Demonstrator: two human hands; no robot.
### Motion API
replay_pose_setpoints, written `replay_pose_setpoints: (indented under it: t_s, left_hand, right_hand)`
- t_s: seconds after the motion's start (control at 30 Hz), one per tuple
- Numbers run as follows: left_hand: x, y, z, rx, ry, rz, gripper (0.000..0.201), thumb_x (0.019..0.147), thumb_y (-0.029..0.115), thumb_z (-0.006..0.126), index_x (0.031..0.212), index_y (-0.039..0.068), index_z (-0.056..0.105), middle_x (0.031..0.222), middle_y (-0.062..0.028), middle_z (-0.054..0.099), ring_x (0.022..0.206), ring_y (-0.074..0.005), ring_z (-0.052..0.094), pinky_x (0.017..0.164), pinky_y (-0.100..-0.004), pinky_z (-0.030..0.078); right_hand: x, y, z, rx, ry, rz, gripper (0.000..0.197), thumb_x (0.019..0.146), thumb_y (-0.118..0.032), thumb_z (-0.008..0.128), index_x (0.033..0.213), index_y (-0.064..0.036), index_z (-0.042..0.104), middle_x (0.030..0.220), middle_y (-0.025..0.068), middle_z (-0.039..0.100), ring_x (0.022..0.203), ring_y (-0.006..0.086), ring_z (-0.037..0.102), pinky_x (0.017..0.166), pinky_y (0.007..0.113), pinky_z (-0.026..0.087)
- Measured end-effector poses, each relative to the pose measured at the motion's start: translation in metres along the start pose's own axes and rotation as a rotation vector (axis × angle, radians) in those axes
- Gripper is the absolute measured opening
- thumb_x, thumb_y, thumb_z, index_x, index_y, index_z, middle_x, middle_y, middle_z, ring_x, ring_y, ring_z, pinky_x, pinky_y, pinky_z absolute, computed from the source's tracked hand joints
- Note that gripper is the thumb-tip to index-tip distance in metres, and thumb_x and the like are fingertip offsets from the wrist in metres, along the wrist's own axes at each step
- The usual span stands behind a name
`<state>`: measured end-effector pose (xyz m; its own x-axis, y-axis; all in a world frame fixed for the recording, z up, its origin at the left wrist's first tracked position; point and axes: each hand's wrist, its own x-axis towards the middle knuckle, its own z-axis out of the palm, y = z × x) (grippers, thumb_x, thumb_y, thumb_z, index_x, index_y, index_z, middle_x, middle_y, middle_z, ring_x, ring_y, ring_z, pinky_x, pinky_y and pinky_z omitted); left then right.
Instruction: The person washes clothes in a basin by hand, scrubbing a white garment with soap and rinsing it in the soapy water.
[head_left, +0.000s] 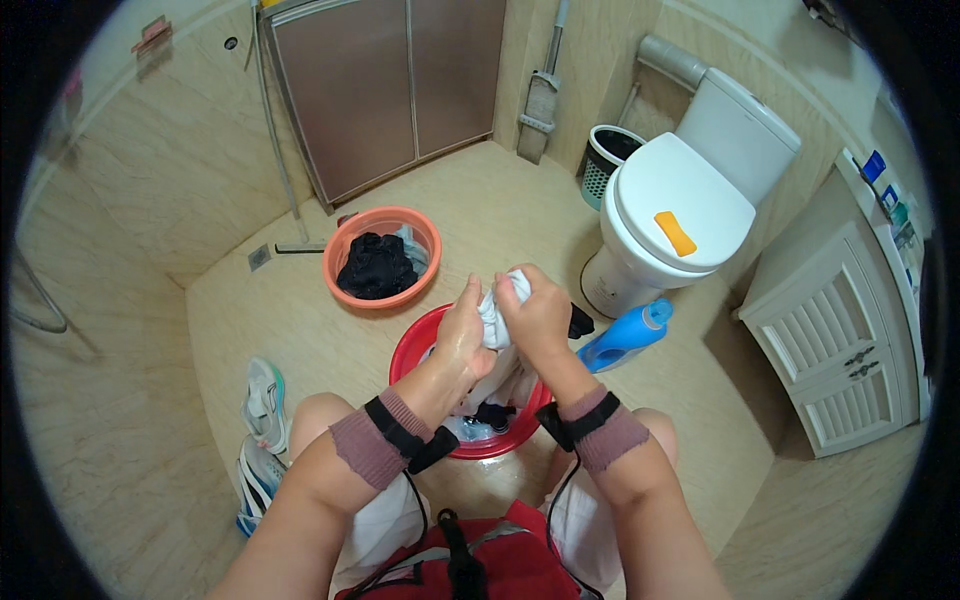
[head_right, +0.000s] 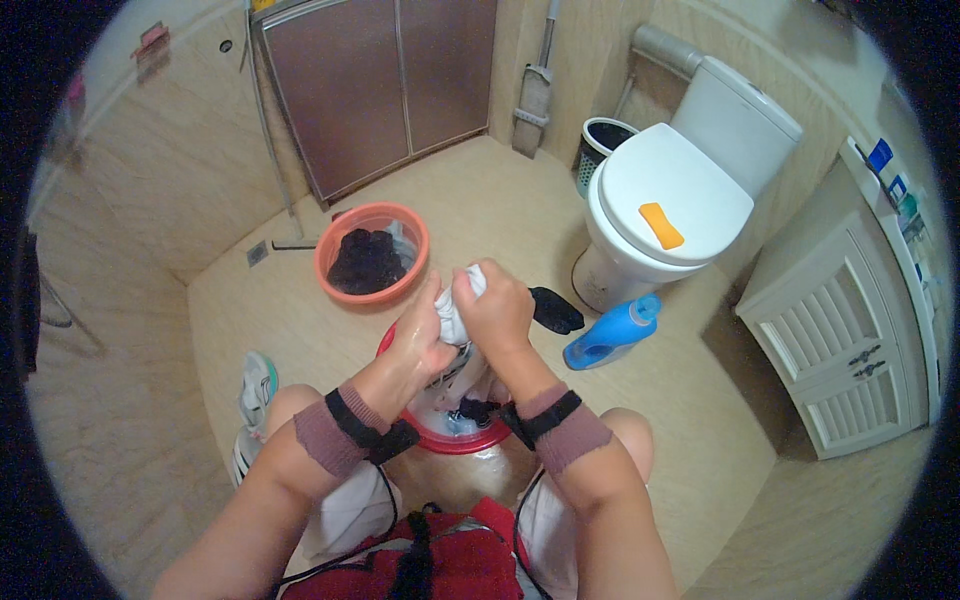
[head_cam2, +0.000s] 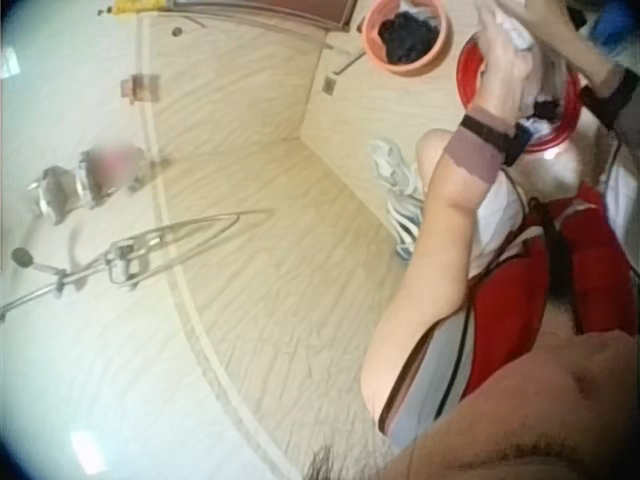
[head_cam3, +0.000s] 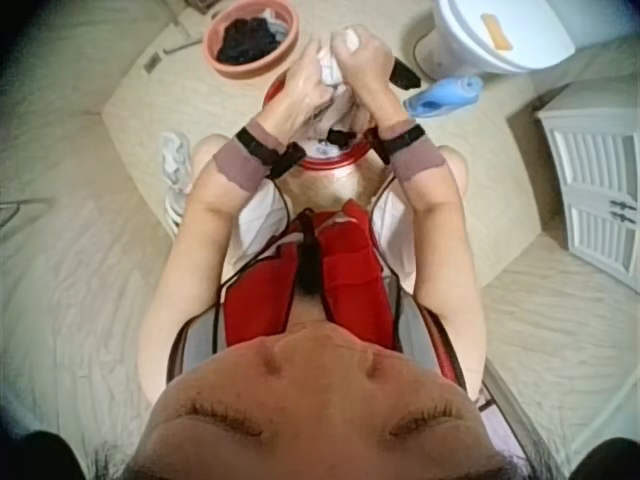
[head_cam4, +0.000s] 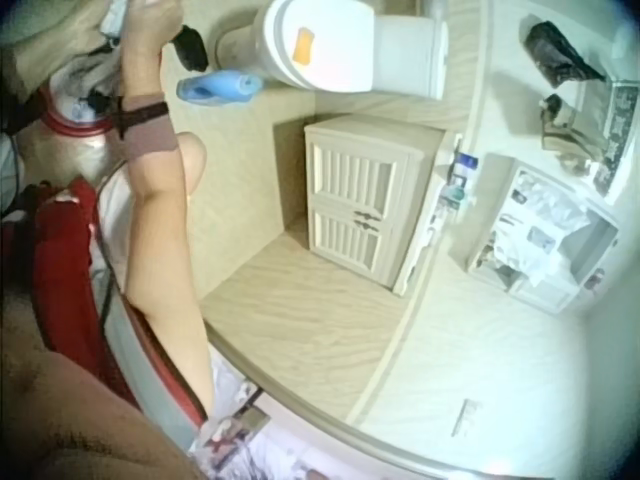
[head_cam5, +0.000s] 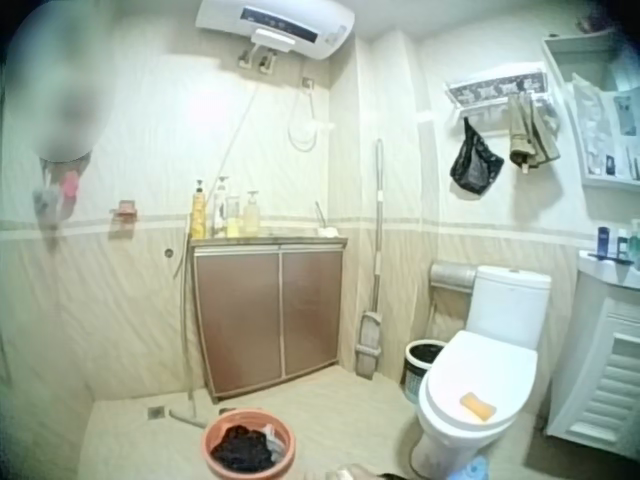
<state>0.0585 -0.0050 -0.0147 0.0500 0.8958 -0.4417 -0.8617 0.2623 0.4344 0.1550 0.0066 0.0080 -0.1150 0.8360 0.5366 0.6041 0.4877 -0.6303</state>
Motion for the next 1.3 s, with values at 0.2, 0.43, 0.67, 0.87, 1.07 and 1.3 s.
replay_pose_setpoints:
  t_s: [0.2, 0.43, 0.67, 0.87, 1.07, 1.3]
  left_hand:
    - [0.033, 0.016, -0.055, -0.116, -0.486, -0.076, 0.038, 0.096, 0.047, 0.045, 0.091, 0.01, 0.054, 0.089, -0.0083, 0.062, 0.083, -0.022, 0.063, 0.078, -0.0389, 0.052]
    - [0.003, 0.012, -0.005, -0.025, 0.035, -0.022, 0.041, 0.096, 0.045, 0.044, 0.105, 0.006, 0.057, 0.091, -0.0099, 0.065, 0.082, -0.0242, 0.065, 0.079, -0.041, 0.052]
    - [0.007, 0.017, -0.001, 0.003, -0.097, -0.018, 0.047, 0.095, 0.047, 0.046, 0.1, 0.003, 0.061, 0.097, -0.011, 0.066, 0.087, -0.0252, 0.065, 0.081, -0.0397, 0.052]
    - [-0.007, 0.039, 0.01, -0.113, -0.346, 0.224, 0.083, 0.089, 0.071, 0.026, 0.136, 0.004, 0.039, 0.136, -0.015, 0.048, 0.127, -0.0284, 0.044, 0.108, -0.044, 0.032]
    - [-0.01, -0.009, 0.008, 0.487, -0.306, 0.045, 0.054, 0.095, 0.04, 0.051, 0.138, 0.011, 0.036, 0.129, -0.009, 0.051, 0.116, -0.0214, 0.052, 0.096, -0.0383, 0.044]
    - [0.008, 0.01, -0.003, 0.156, -0.304, 0.043, 0.039, 0.089, 0.038, 0.063, 0.114, 0.009, 0.055, 0.101, -0.0061, 0.062, 0.094, -0.0197, 0.061, 0.086, -0.0354, 0.05]
  right_hand:
    - [-0.038, -0.021, 0.008, 0.137, -0.018, -0.312, 0.023, 0.073, -0.03, 0.07, 0.086, -0.0112, 0.066, 0.085, 0.0138, 0.066, 0.065, 0.0343, 0.063, 0.058, 0.044, 0.05]
    - [-0.008, -0.001, 0.01, 0.101, 0.0, -0.023, 0.023, 0.077, -0.025, 0.068, 0.086, -0.0037, 0.065, 0.076, 0.0182, 0.064, 0.068, 0.0352, 0.064, 0.061, 0.041, 0.051]
    - [0.008, 0.039, 0.021, 0.25, -0.042, 0.249, 0.022, 0.082, -0.028, 0.065, 0.086, -0.0069, 0.064, 0.082, 0.0161, 0.066, 0.071, 0.0287, 0.065, 0.063, 0.039, 0.05]
    - [0.022, 0.041, 0.01, 1.111, -0.107, 0.737, 0.027, 0.092, -0.027, 0.059, 0.094, -0.0001, 0.062, 0.088, 0.0069, 0.065, 0.081, 0.0145, 0.06, 0.073, 0.03, 0.048]
    - [0.017, 0.036, 0.006, 0.94, -0.248, 0.453, 0.032, 0.096, -0.029, 0.053, 0.107, -0.0002, 0.061, 0.085, -0.0002, 0.059, 0.076, 0.0079, 0.052, 0.069, 0.024, 0.044]
    - [0.004, 0.029, -0.001, 0.711, -0.374, 0.203, 0.057, 0.09, -0.019, 0.062, 0.137, -0.0027, 0.035, 0.102, 0.004, 0.056, 0.084, 0.0094, 0.053, 0.071, 0.024, 0.044]
